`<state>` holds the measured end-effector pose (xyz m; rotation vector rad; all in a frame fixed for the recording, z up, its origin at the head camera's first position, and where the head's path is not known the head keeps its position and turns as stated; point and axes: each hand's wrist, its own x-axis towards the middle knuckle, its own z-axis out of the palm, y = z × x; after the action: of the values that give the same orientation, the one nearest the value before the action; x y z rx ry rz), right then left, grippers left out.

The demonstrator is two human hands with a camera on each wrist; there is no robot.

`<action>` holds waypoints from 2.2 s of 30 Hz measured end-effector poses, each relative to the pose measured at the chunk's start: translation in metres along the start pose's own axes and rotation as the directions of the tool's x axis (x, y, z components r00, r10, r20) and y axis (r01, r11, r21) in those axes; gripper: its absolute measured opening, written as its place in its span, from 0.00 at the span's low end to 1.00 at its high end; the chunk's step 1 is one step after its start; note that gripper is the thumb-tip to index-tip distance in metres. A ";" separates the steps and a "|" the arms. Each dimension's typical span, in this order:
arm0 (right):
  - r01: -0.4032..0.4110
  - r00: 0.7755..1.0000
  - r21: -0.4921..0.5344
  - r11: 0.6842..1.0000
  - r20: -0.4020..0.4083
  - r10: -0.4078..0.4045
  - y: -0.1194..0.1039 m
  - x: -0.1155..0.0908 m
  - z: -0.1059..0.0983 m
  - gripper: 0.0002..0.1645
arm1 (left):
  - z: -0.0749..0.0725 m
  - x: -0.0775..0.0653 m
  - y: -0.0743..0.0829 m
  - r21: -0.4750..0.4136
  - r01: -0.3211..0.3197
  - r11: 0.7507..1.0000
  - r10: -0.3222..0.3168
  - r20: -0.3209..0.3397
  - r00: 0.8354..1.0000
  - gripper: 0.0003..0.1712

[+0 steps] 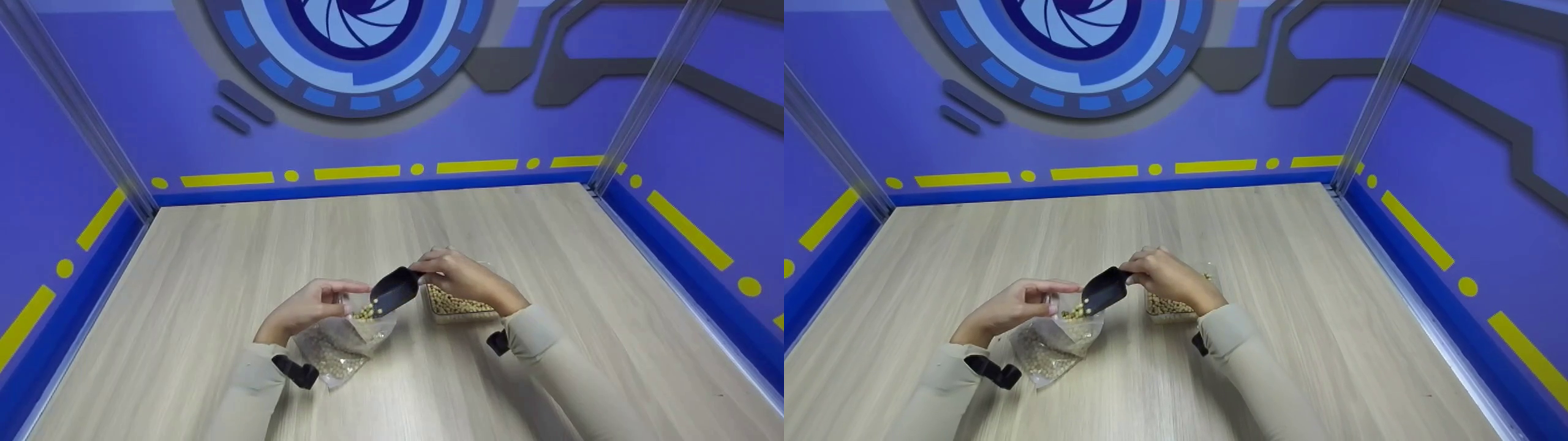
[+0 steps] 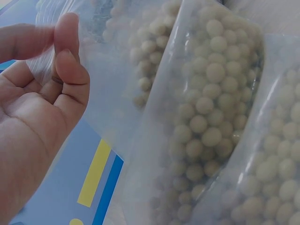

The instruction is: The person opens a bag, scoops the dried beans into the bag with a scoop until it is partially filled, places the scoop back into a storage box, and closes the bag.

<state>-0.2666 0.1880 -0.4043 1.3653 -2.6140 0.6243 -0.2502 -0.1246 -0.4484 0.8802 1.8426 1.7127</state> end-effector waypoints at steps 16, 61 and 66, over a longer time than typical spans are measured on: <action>-0.056 0.998 0.021 0.998 0.039 0.056 0.002 -0.004 0.002 0.17 | 0.000 -0.001 0.000 -0.006 0.031 0.999 -0.031 -0.011 0.999 0.26; -0.261 0.964 0.245 0.934 0.011 0.267 0.052 -0.066 -0.025 0.20 | -0.003 -0.003 -0.001 0.018 0.018 1.000 -0.018 0.002 1.000 0.26; -0.274 0.960 0.220 0.936 0.000 0.280 0.062 -0.077 -0.031 0.20 | -0.003 -0.003 -0.002 -0.008 0.019 1.000 -0.019 0.008 1.000 0.25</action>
<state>-0.2738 0.2903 -0.4180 1.0277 -2.8050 0.9892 -0.2506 -0.1291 -0.4499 0.8619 1.8323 1.7015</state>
